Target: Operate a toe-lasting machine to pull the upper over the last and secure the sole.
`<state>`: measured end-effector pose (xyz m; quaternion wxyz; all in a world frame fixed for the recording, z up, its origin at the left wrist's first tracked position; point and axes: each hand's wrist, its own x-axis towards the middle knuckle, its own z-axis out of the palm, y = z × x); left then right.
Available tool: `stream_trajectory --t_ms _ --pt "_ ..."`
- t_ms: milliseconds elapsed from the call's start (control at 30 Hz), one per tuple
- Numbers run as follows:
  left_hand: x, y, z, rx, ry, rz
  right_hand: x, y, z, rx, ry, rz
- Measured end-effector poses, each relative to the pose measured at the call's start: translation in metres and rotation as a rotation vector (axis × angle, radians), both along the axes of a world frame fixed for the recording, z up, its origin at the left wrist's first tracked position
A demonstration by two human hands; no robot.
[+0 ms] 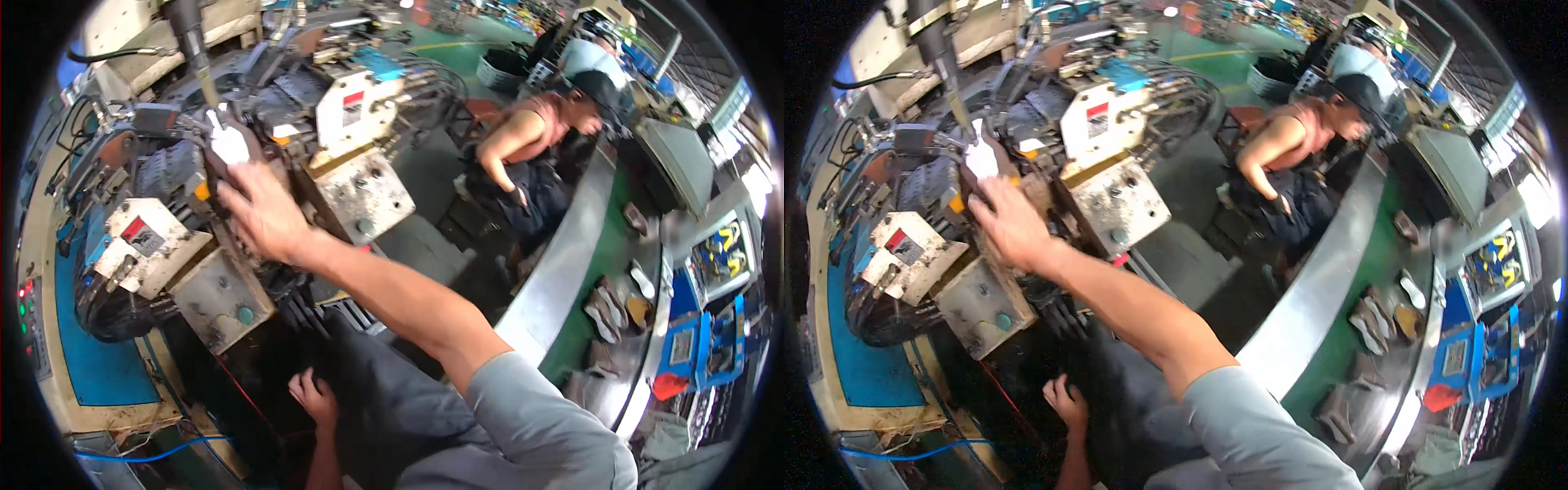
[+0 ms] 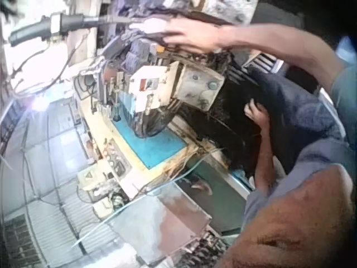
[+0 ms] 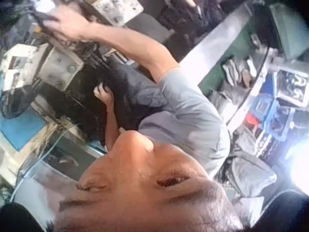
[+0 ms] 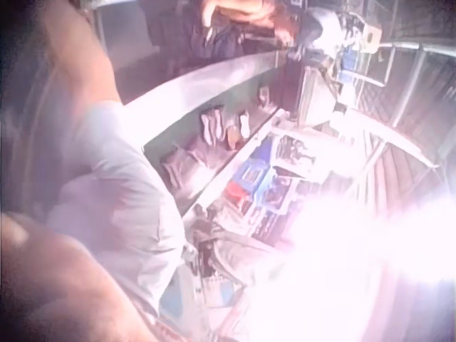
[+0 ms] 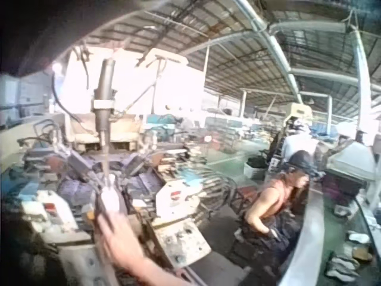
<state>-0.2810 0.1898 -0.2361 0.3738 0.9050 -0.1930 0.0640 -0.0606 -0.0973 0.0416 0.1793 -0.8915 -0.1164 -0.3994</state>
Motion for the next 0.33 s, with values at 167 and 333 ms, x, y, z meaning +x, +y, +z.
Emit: stream_trajectory --t_ms 167,333 --pt "0.014 0.006 -0.016 0.094 0.021 0.0 -0.267 -0.012 -0.155 0.262 0.373 -0.091" --pt "0.031 0.038 -0.03 0.157 0.04 -0.103 -0.582 -0.05 -0.261 0.665 0.826 -0.938"
